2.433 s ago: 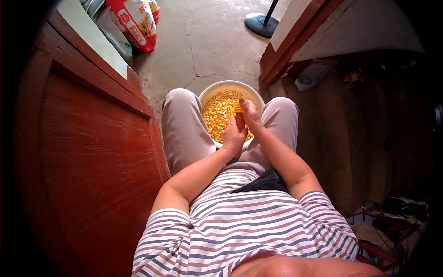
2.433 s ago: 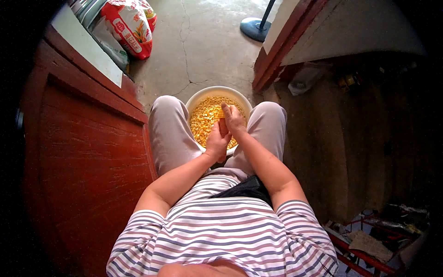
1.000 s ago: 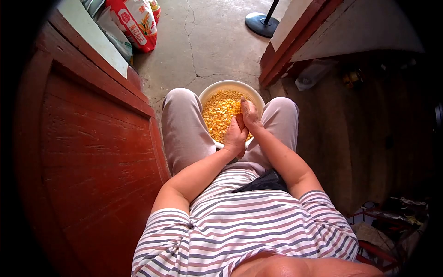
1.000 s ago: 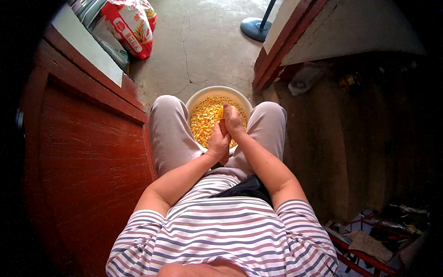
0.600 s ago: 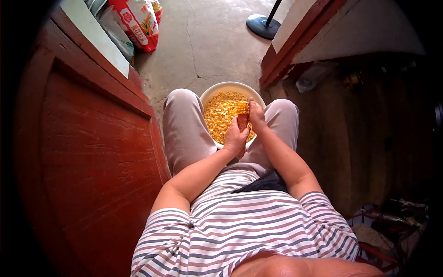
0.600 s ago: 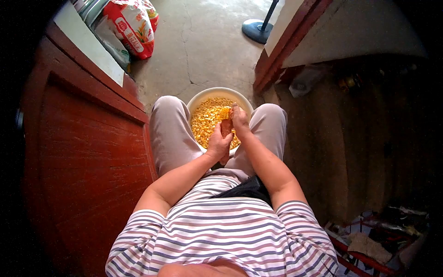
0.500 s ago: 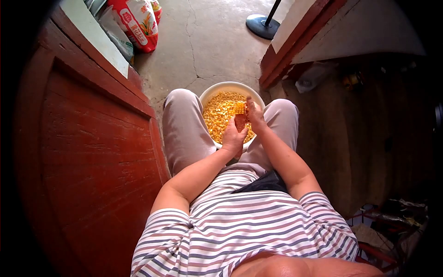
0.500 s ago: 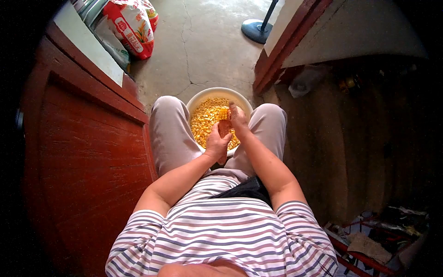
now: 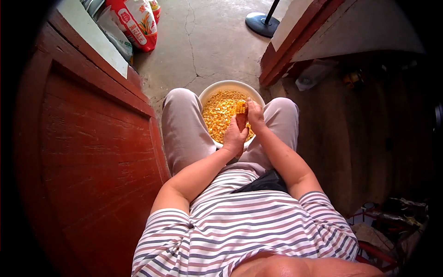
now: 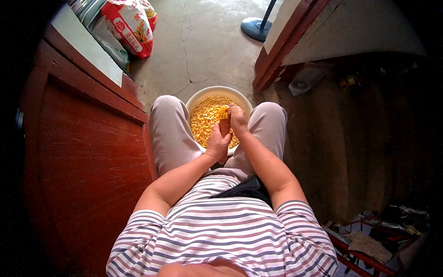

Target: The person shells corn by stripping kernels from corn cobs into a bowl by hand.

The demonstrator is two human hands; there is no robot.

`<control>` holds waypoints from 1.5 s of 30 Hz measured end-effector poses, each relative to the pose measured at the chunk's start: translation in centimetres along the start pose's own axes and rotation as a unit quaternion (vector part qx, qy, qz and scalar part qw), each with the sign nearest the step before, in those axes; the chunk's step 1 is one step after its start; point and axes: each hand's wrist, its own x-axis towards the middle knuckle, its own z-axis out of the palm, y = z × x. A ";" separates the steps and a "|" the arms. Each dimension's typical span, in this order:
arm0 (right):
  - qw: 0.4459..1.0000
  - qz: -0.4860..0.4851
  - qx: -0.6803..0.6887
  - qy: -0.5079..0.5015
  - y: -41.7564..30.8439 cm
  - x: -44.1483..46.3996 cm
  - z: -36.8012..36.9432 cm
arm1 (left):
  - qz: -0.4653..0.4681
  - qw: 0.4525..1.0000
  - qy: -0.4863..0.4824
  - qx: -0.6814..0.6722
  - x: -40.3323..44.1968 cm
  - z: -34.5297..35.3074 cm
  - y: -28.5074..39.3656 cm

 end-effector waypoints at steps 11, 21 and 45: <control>0.987 -0.086 -0.132 0.020 2.5 0.9 0.2 | -0.016 1.000 -0.010 0.012 -0.1 -0.1 0.2; 0.990 -0.052 -0.127 -0.022 -1.5 -0.9 0.3 | 0.002 0.999 -0.047 -0.004 -0.2 -0.6 1.1; 0.984 -0.029 -0.174 0.018 -1.4 -0.4 0.0 | 0.023 0.997 -0.025 0.062 -0.5 0.4 0.6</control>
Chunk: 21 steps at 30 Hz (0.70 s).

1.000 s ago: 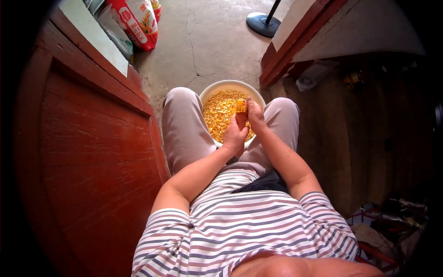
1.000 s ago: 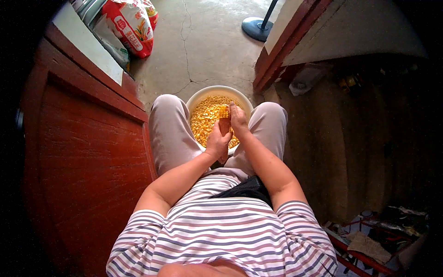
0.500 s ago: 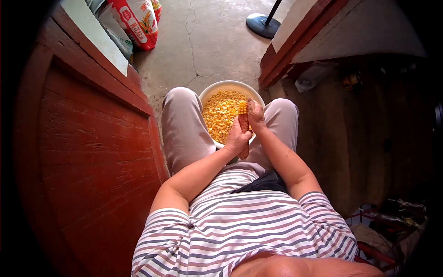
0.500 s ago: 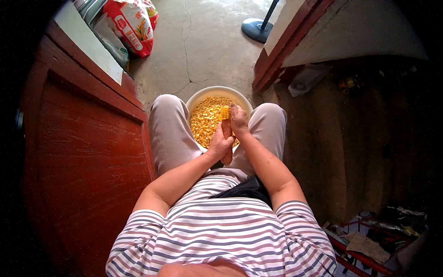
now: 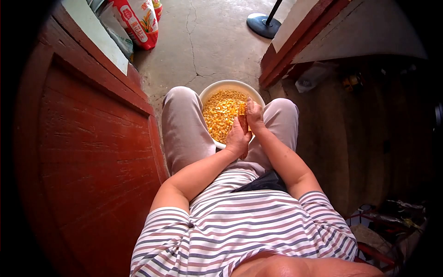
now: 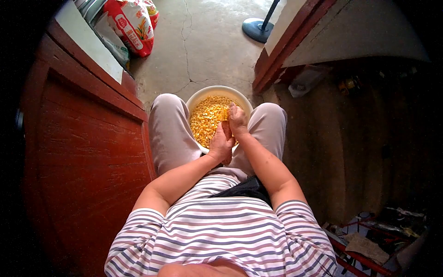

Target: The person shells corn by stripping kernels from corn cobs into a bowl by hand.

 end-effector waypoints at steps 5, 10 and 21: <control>0.998 0.008 0.061 0.000 -0.2 0.1 -0.5 | -0.019 0.999 -0.030 -0.034 0.1 -0.9 0.6; 0.966 0.109 0.230 -0.033 -0.6 0.0 -0.7 | -0.004 0.997 0.045 0.055 0.3 0.1 -0.8; 0.996 -0.037 -0.044 0.064 1.0 0.5 1.0 | 0.020 0.996 0.036 0.081 -0.2 0.2 -0.1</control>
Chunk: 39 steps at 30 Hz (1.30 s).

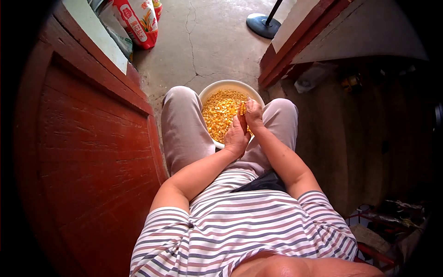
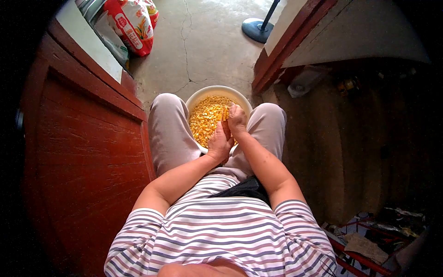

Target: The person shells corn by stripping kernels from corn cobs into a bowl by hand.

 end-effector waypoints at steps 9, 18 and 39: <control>0.980 0.087 0.163 -0.072 -1.2 -0.4 -0.9 | -0.039 0.999 -0.008 -0.006 0.3 -0.7 0.4; 0.999 -0.010 0.020 -0.034 -0.6 0.0 -0.1 | 0.002 1.000 -0.009 0.023 0.1 -0.1 0.3; 0.996 -0.070 -0.043 -0.040 -0.7 -0.5 -0.3 | -0.070 0.997 -0.034 0.017 0.5 -0.6 -0.2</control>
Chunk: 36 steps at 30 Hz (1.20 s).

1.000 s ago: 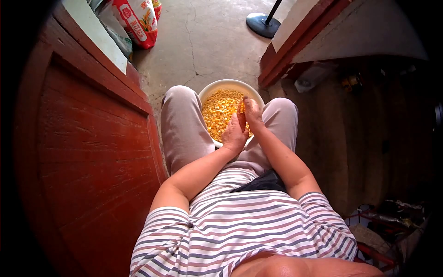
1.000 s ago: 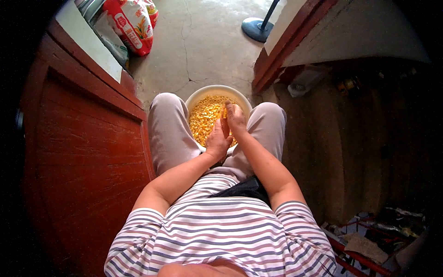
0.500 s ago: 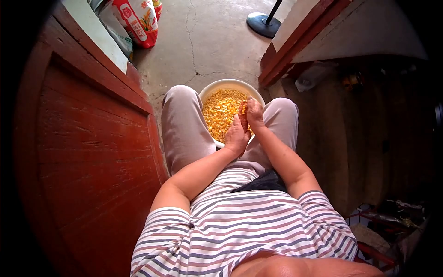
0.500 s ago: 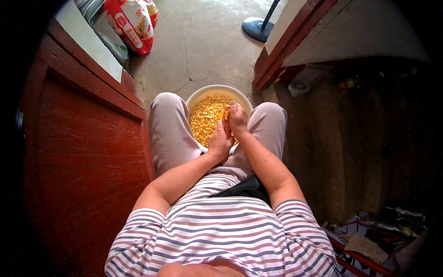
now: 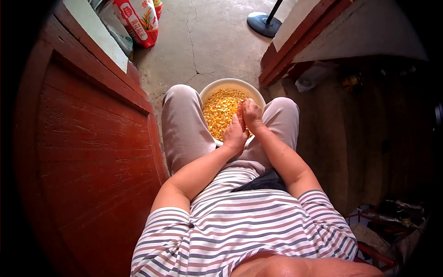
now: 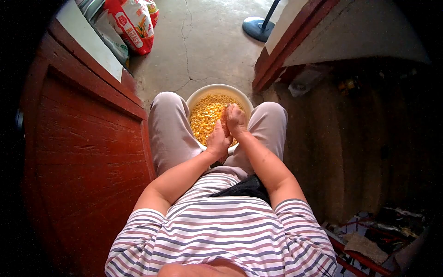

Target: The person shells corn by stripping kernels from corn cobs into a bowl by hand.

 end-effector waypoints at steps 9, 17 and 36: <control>0.973 -0.056 0.152 -0.166 1.6 1.2 -2.1 | -0.083 0.827 -0.122 -0.543 1.9 -3.8 -1.6; 0.978 0.054 0.119 -0.164 2.6 1.8 -3.0 | -0.138 0.815 -0.145 -0.544 3.6 -5.5 -3.5; 0.962 0.220 -0.119 -0.105 12.3 1.7 -2.6 | -0.169 0.953 0.028 -0.248 9.1 -8.5 -12.1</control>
